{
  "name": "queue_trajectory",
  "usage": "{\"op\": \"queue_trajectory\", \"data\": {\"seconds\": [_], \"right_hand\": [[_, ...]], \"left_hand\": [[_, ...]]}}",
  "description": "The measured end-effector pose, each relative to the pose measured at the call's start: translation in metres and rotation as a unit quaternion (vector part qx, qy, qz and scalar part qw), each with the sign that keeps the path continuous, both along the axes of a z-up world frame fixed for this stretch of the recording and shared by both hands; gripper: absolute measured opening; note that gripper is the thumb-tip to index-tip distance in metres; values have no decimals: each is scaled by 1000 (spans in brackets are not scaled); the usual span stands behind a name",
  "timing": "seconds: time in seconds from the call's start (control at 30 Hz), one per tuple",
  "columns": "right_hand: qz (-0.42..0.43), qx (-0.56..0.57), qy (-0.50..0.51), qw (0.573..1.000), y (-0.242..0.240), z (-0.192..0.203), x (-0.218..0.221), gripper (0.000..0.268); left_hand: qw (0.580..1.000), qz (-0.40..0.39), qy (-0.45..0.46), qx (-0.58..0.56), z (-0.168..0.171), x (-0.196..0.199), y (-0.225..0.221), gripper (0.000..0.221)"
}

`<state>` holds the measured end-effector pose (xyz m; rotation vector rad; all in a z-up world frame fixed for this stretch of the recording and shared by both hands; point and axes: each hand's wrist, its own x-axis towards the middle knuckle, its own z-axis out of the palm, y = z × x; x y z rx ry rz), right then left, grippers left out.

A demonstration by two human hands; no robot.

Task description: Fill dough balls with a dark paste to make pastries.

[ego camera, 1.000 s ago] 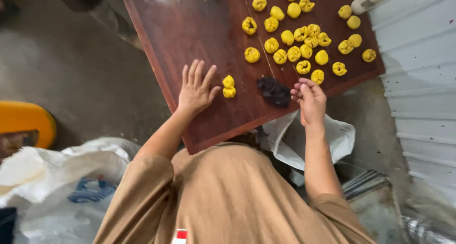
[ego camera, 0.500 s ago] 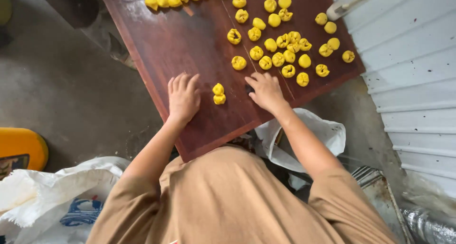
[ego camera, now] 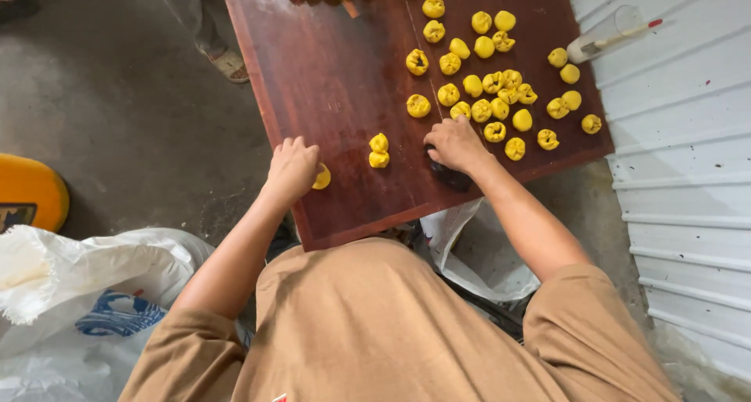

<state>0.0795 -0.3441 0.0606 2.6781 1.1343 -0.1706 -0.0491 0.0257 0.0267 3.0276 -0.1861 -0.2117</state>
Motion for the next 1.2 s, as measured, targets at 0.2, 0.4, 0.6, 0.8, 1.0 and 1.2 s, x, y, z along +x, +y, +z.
{"op": "queue_trajectory", "data": {"seconds": [0.2,0.4,0.6,0.8,1.0,1.2], "right_hand": [[-220,278,244,903,-20,24,-2,29],[-362,565,410,618,-4,70,-38,27],[-294,508,302,751,40,127,-91,22],[-311,558,229,735,50,74,-95,72],[-297,629,312,648,65,88,-114,48],[-338,579,206,713,61,72,-109,34]], "left_hand": [[817,240,63,-521,67,3,-14,21],[550,307,56,-775,83,2,-71,37],[481,266,76,-832,77,-2,-115,37],[555,171,68,-811,104,-14,-127,52],[567,182,66,-801,84,-7,-133,43],[530,173,98,-824,91,-12,-129,41]]}}
